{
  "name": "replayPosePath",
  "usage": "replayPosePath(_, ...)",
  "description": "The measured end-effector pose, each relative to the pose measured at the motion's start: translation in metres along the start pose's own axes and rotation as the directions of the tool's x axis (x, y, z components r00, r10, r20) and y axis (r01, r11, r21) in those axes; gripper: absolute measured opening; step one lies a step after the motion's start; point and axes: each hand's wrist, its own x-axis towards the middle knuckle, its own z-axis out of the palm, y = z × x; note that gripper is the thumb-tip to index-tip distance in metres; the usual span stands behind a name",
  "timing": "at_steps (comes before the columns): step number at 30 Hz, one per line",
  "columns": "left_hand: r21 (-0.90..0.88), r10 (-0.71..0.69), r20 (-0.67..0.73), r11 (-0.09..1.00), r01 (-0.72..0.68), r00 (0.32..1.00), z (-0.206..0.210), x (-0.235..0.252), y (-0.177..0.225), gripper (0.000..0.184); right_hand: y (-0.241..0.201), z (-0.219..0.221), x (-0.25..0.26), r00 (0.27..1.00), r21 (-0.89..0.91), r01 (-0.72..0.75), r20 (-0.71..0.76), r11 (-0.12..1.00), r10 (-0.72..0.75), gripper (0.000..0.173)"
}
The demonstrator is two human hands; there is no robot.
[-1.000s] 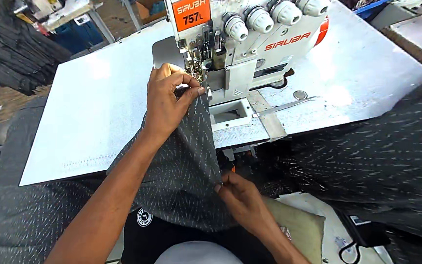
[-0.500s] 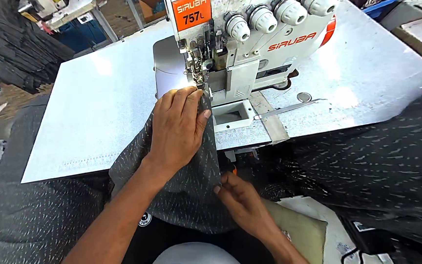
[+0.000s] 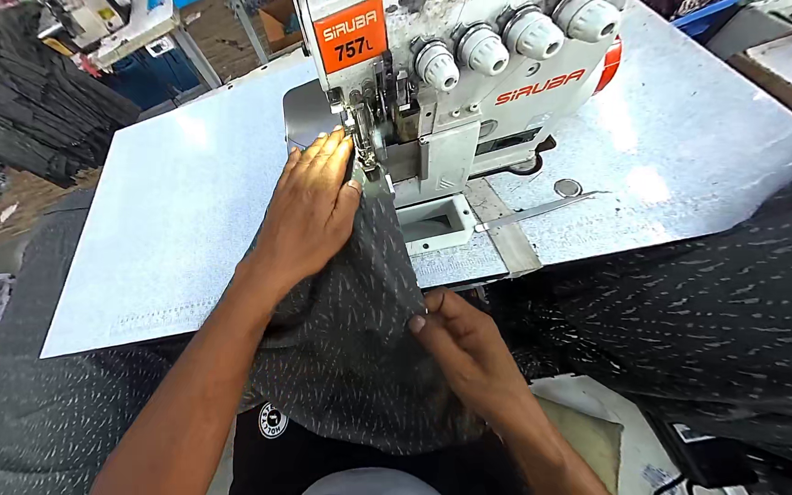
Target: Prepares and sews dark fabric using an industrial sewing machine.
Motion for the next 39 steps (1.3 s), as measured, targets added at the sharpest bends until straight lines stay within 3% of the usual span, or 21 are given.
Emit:
replayPosePath(9,0.098,-0.049,0.103,0.994,0.039,0.993,-0.004,0.066,-0.048,0.062,-0.033,0.006,0.061,0.992,-0.065,0.089,-0.088,0.994,-0.095,0.010)
replayPosePath(16,0.092,-0.138,0.196,0.988,0.122,0.971,-0.010,0.109,-0.074,0.062,-0.034,0.001,0.084,0.994,-0.075,0.050,-0.094,0.996,-0.057,0.010)
replayPosePath(18,0.044,-0.145,0.112,0.989,0.141,0.983,-0.009,0.119,-0.085,0.061,-0.032,-0.002,0.073,0.996,-0.062,0.033,-0.084,0.998,-0.038,0.015)
replayPosePath(19,0.002,-0.130,-0.012,0.992,0.130,0.991,-0.007,0.118,-0.089,0.059,-0.029,-0.003,0.064,0.997,-0.061,0.015,-0.069,0.998,-0.019,0.020)
replayPosePath(20,-0.032,-0.091,-0.187,0.996,0.087,0.978,-0.008,0.112,-0.089,0.055,-0.025,-0.007,0.054,0.999,-0.071,-0.012,-0.036,0.997,0.010,0.023)
replayPosePath(22,-0.054,0.016,-0.495,0.997,-0.049,0.869,-0.015,0.085,-0.071,0.047,-0.016,-0.016,0.028,0.997,-0.101,-0.051,0.049,0.994,0.056,0.024)
replayPosePath(24,-0.113,0.067,-0.571,0.981,-0.159,0.818,-0.015,0.026,-0.039,0.046,-0.006,-0.028,0.001,0.985,-0.106,-0.077,0.146,0.991,0.092,0.017)
replayPosePath(26,-0.185,0.062,-0.524,0.965,-0.185,0.849,0.005,-0.053,-0.005,0.044,0.001,-0.040,-0.022,0.973,-0.114,-0.102,0.197,0.988,0.124,0.011)
replayPosePath(28,-0.291,0.011,-0.385,0.947,-0.133,0.923,0.032,-0.130,0.026,0.039,0.000,-0.047,-0.044,0.963,-0.101,-0.153,0.210,0.983,0.172,0.008)
replayPosePath(30,-0.419,-0.025,-0.230,0.905,-0.076,0.973,0.051,-0.175,0.054,0.036,-0.004,-0.049,-0.055,0.962,-0.011,-0.190,0.199,0.982,0.188,0.010)
replayPosePath(33,-0.490,0.011,-0.111,0.869,-0.064,0.994,0.063,-0.199,0.088,0.034,0.002,-0.043,-0.067,0.965,0.133,-0.205,0.190,0.970,0.178,0.014)
replayPosePath(39,-0.436,0.135,-0.051,0.888,-0.143,0.990,0.076,-0.193,0.117,0.032,-0.002,-0.035,-0.092,0.976,0.251,-0.190,0.154,0.949,0.155,0.018)
